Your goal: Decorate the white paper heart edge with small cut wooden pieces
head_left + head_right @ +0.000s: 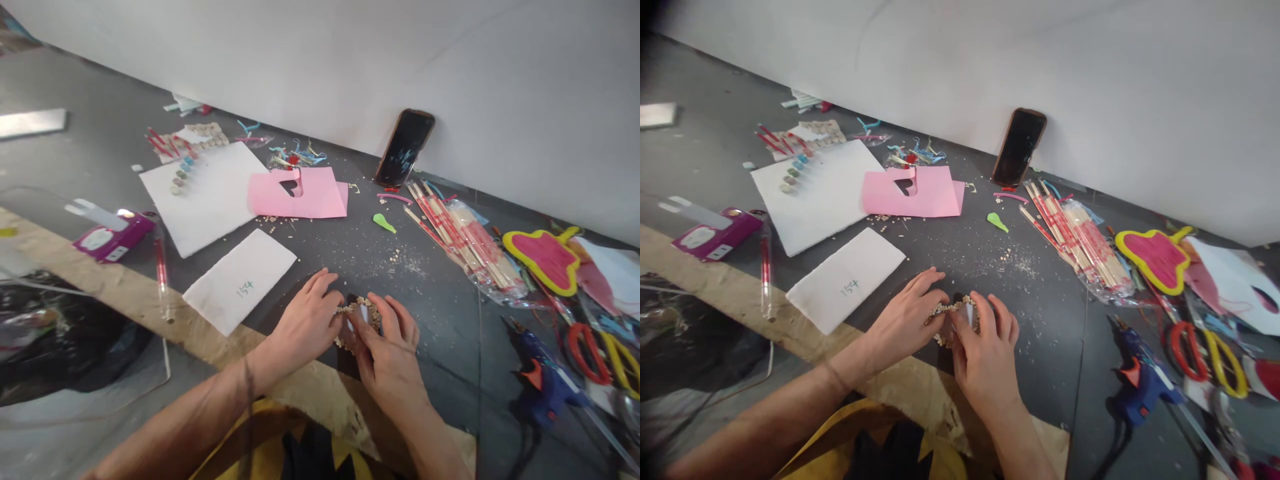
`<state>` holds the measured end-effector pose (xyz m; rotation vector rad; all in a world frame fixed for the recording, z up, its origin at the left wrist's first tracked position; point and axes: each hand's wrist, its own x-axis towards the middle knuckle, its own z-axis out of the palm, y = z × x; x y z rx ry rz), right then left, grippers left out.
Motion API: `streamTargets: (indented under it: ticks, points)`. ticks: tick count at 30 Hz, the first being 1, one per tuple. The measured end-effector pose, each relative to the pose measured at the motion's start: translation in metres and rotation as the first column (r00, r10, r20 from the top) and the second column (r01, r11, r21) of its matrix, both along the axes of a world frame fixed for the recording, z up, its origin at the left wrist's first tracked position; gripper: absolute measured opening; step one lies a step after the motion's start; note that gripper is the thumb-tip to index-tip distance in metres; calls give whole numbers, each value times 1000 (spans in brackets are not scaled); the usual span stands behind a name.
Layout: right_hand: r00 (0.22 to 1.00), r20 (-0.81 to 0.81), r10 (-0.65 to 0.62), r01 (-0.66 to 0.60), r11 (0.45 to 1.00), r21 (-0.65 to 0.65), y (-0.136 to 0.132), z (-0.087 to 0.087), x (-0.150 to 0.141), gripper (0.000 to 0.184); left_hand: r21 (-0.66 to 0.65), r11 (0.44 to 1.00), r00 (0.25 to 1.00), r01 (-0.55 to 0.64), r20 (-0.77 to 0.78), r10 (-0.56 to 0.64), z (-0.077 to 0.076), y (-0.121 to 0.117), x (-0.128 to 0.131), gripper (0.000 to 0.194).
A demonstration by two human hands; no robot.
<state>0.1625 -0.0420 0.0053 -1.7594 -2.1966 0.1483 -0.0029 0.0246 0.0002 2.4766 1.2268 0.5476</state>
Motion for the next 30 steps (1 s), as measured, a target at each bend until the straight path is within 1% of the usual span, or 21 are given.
streamTargets:
  ticks: [4,8,12,16,20,27,30]
  points:
    - [1000,1,-6,6,1000,9,0,-1,0,29,-20,1000,1000,-6,-26,5,2,0,0,16]
    - [1000,6,-11,11,1000,0,0,-2,-1,27,-40,999,999,-9,-31,8,2,-1,0,16]
    - [1000,-7,-9,9,1000,-5,1,-1,0,29,-65,998,1000,-22,-7,22,0,-2,-3,17]
    - [1000,-13,-1,1,1000,2,-1,2,0,30,-50,998,999,-35,27,37,0,0,-11,20]
    - [999,19,30,-30,1000,-5,-2,6,-3,32,-44,997,994,-67,79,70,1,1,-19,21]
    - [997,58,53,-53,999,-9,1,8,-8,32,-21,998,988,-52,147,54,-10,3,-16,19]
    - [997,60,53,-53,999,-6,2,9,-9,31,-13,998,986,-61,156,62,-10,3,-14,18]
